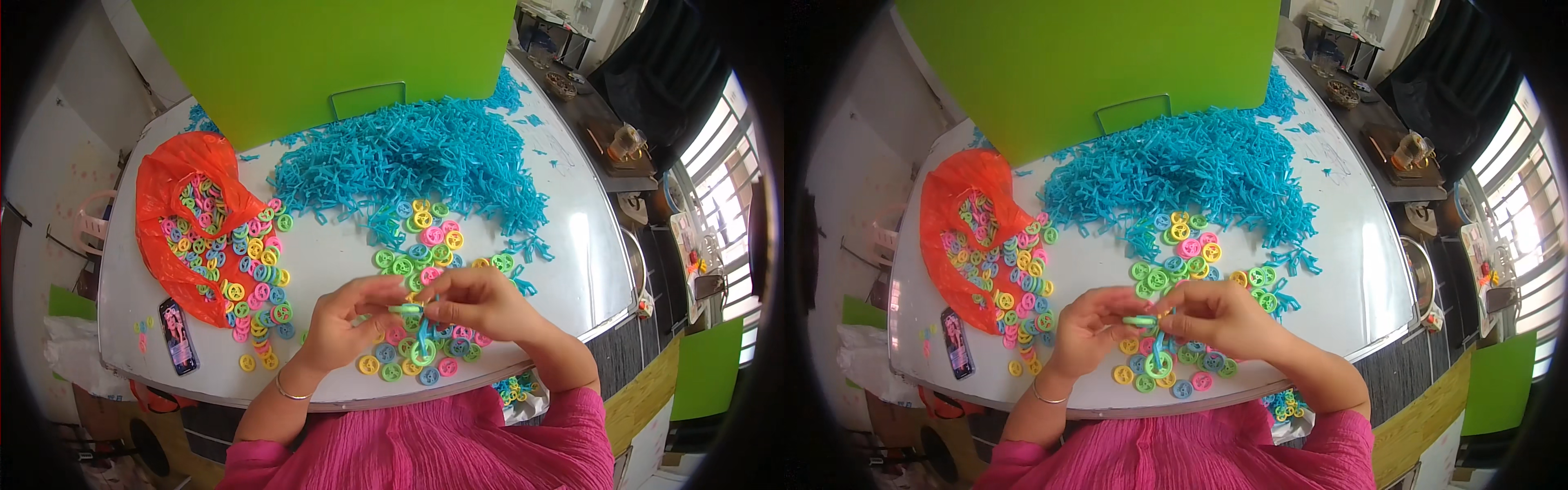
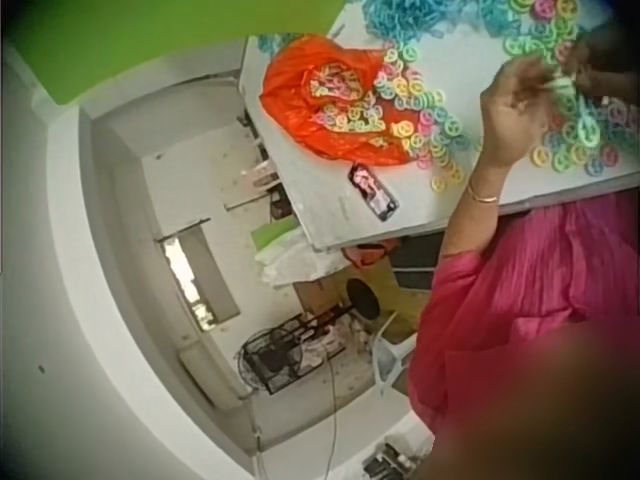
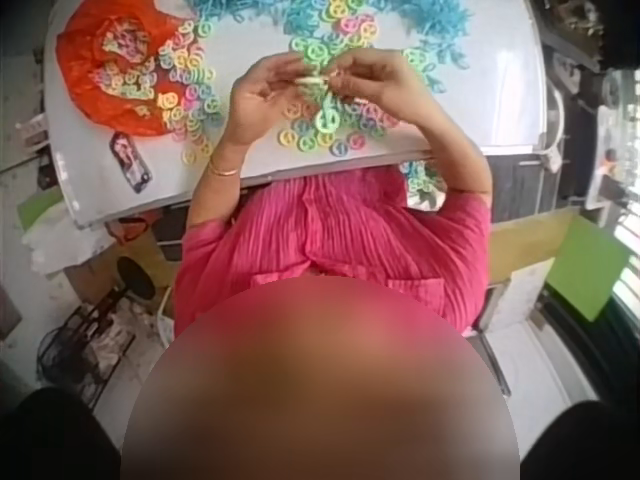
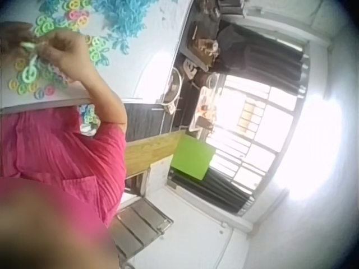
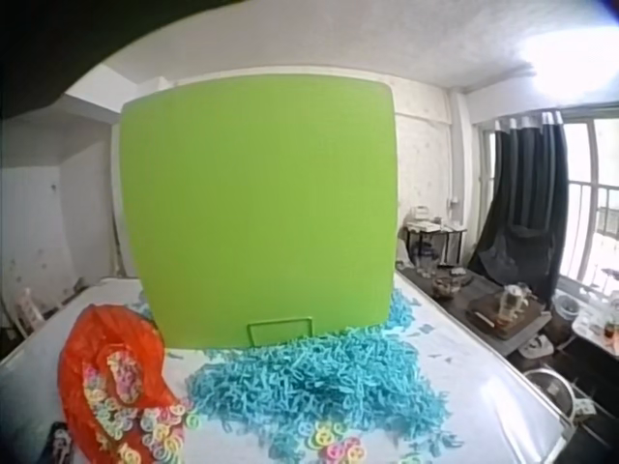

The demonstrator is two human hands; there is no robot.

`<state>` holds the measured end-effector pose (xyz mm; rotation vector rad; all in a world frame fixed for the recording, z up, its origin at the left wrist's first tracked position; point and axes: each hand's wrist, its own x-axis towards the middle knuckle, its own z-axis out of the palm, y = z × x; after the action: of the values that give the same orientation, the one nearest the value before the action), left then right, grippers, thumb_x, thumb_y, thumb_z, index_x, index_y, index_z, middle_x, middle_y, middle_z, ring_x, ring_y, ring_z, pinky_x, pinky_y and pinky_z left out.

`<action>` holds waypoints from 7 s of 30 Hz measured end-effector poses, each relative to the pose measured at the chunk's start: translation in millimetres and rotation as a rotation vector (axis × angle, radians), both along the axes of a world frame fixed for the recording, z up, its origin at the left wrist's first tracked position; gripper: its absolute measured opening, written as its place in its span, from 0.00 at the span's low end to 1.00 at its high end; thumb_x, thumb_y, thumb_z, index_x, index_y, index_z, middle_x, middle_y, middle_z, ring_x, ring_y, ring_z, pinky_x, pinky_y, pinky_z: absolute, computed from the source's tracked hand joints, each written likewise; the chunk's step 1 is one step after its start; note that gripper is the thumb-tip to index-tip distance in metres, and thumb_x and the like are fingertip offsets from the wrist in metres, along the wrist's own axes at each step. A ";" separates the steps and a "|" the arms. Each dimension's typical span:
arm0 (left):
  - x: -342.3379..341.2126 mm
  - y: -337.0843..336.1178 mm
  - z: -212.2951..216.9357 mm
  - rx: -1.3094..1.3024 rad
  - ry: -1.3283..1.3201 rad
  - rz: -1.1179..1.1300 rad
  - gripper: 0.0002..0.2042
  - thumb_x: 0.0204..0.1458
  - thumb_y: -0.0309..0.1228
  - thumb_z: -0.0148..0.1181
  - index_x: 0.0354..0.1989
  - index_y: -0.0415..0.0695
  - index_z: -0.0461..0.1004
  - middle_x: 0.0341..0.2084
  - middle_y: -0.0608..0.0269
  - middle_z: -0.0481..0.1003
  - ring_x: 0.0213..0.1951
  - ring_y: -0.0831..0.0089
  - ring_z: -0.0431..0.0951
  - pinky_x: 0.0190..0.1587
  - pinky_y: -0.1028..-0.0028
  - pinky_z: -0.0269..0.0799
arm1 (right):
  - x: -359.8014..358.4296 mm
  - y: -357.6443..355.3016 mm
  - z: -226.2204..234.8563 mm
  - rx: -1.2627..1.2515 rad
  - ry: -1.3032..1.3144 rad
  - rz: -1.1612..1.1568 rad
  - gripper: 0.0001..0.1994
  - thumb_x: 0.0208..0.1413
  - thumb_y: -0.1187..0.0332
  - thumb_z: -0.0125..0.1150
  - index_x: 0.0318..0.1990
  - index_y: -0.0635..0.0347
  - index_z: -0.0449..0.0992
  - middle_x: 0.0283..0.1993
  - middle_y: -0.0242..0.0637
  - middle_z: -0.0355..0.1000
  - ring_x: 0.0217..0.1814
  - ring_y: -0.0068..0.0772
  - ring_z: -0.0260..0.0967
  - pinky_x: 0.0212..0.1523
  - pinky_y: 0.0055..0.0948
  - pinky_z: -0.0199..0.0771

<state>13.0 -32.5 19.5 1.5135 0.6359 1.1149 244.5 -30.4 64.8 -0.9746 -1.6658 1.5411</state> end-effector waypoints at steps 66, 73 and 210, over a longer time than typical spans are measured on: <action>-10.0 21.0 -21.8 0.358 0.922 0.532 0.13 0.47 0.34 0.66 0.40 0.42 0.78 0.37 0.57 0.73 0.42 0.59 0.73 0.45 0.65 0.69 | 33.0 56.1 -18.1 0.090 -0.243 -0.400 0.12 0.58 0.70 0.61 0.49 0.62 0.77 0.34 0.32 0.76 0.30 0.18 0.70 0.31 0.21 0.72; -7.7 16.6 -15.1 0.104 0.847 0.289 0.12 0.45 0.37 0.67 0.34 0.42 0.78 0.29 0.58 0.73 0.35 0.59 0.75 0.40 0.64 0.70 | 8.4 37.7 -38.4 -0.021 -0.162 -0.205 0.09 0.56 0.72 0.63 0.41 0.65 0.74 0.32 0.30 0.75 0.29 0.17 0.70 0.29 0.17 0.71; 2.6 10.9 14.9 -0.248 0.539 0.265 0.08 0.56 0.27 0.59 0.42 0.39 0.73 0.32 0.64 0.74 0.38 0.77 0.77 0.40 0.78 0.71 | -9.5 16.6 -42.3 0.547 -0.024 -0.422 0.12 0.49 0.75 0.69 0.42 0.61 0.77 0.30 0.28 0.71 0.30 0.19 0.66 0.31 0.22 0.68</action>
<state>15.6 -21.6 34.4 1.5432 1.3263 0.7744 235.0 -13.9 22.5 -0.9590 -1.6363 0.7443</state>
